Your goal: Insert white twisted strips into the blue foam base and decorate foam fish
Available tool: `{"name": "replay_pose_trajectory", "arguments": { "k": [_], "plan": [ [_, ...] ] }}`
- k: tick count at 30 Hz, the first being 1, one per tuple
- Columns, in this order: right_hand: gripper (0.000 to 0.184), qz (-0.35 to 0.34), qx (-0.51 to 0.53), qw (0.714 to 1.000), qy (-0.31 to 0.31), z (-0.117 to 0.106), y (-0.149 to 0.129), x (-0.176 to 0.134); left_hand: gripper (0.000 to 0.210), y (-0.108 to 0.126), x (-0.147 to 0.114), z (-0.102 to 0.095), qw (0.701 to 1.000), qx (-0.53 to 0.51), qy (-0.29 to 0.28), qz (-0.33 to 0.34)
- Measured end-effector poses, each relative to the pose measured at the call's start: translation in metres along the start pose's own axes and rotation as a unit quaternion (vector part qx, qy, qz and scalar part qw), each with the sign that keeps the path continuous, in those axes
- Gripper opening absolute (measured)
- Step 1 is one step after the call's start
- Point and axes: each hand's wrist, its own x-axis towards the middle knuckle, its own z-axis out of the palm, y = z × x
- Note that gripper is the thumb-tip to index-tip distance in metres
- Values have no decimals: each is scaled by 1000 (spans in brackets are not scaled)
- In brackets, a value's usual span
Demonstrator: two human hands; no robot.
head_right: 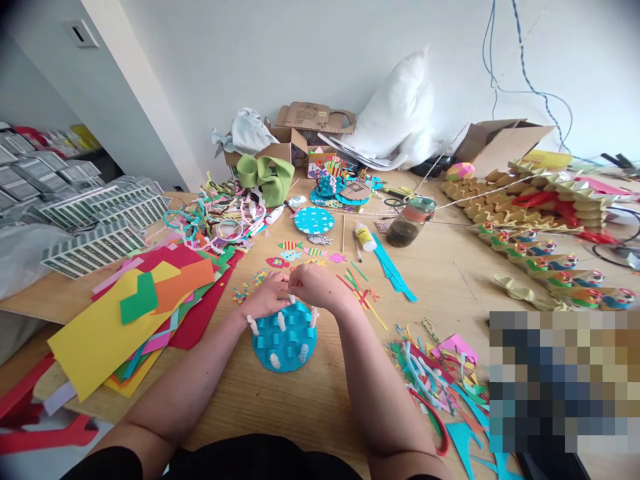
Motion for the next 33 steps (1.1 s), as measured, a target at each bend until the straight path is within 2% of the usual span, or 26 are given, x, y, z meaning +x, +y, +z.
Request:
{"name": "replay_pose_trajectory", "arguments": {
  "k": [6, 14, 26, 33],
  "plan": [
    [17, 0, -4, 1000, 7, 1, 0, 0, 21, 0, -1, -6, 998, -50, -10, -27],
    [20, 15, -1, 1000, 3, -4, 0, -2, 25, -2, -3, -14, 993, -113, -16, -18],
    [31, 46, -52, 996, 54, -12, -4, -5, 30, -5, -3, -11, 991, -132, 9, -13],
    [32, 58, -36, 996, 63, -17, -7, -5, 36, -7, -3, -9, 991, -130, 5, -3]
  ]
}}
